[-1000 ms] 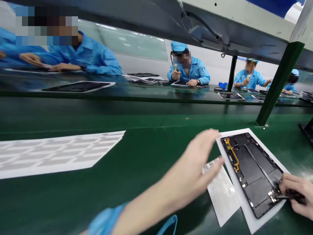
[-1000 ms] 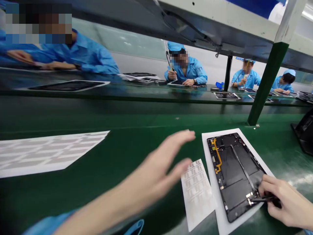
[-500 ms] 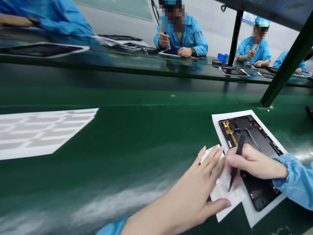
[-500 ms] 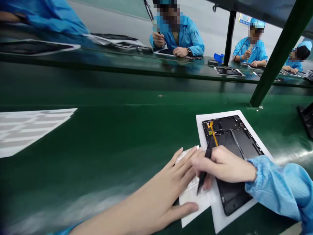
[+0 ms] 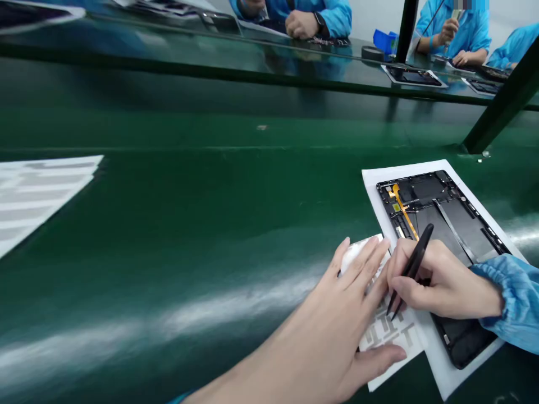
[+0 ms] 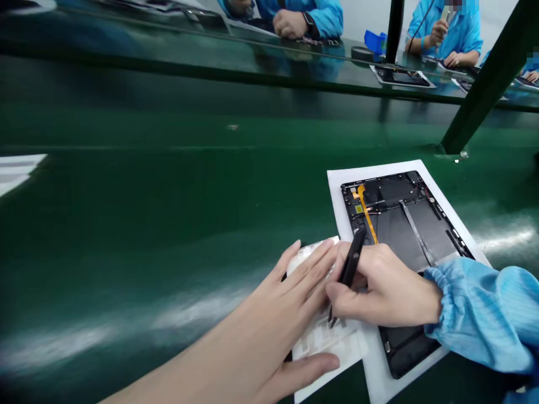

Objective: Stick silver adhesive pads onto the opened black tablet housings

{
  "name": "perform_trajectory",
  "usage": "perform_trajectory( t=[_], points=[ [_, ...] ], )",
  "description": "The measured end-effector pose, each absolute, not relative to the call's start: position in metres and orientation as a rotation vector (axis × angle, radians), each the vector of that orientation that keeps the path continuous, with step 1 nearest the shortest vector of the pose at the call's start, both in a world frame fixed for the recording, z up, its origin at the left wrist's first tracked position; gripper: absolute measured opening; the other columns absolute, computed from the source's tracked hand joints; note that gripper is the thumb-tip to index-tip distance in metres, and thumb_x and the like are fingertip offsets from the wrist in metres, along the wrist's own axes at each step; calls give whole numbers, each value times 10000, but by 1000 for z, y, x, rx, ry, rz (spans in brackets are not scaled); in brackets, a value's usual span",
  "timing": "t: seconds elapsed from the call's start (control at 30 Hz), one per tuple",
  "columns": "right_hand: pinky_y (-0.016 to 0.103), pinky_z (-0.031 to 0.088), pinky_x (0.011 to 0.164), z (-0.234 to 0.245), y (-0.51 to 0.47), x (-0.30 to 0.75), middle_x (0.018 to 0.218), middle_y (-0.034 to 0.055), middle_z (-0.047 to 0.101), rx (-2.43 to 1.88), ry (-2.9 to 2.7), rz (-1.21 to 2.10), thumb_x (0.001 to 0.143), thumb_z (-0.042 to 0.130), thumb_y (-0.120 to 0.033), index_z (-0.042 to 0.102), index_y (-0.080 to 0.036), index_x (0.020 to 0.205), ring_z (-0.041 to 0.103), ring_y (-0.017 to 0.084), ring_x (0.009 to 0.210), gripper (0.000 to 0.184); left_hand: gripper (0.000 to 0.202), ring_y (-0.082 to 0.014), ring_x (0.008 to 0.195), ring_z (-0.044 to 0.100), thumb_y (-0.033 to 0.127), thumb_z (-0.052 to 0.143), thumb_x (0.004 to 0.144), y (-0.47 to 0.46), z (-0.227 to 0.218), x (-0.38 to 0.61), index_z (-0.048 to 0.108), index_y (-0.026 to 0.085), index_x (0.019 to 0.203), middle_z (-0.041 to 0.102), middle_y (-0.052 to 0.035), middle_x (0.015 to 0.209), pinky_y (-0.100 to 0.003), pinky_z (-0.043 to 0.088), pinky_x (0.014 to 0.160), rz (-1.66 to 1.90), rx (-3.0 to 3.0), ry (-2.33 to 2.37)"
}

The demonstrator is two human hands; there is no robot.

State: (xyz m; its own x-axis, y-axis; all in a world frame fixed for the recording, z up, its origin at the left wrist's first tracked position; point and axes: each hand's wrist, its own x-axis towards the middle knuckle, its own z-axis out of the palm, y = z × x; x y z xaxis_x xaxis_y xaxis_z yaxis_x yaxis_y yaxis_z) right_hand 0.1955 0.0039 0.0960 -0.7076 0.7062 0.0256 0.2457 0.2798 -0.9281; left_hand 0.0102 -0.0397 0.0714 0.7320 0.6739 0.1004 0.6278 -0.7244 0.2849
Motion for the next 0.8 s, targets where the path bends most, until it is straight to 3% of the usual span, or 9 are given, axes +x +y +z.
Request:
perform_trajectory(
  t=[0.27, 0.6, 0.8],
  points=[
    [220, 417, 523, 97, 4, 192, 593, -25, 481, -863, -2233, 1175, 797, 446, -176, 369, -216, 646, 503, 114, 542, 174, 855, -372, 1394, 257, 572, 517, 871, -40, 72, 10, 197, 62, 1478, 240, -200, 1521, -608, 237, 1114, 253, 2700, 1037],
    [210, 384, 495, 96, 5, 193, 588, -29, 470, -827, -2264, 1157, 820, 437, -154, 386, -209, 640, 481, 105, 526, 195, 828, -374, 1406, 222, 576, 523, 864, -39, 73, 11, 247, 80, 1467, 207, -189, 1532, -607, 200, 1126, 220, 2657, 1025],
    [217, 425, 546, 95, 9, 194, 649, -13, 527, -647, -2301, 1145, 873, 488, -172, 432, -200, 696, 525, 116, 588, 187, 934, -352, 1419, 196, 535, 558, 852, -38, 74, 9, 74, 65, 1499, 197, -199, 1539, -596, 181, 1134, 241, 2646, 1042]
  ],
)
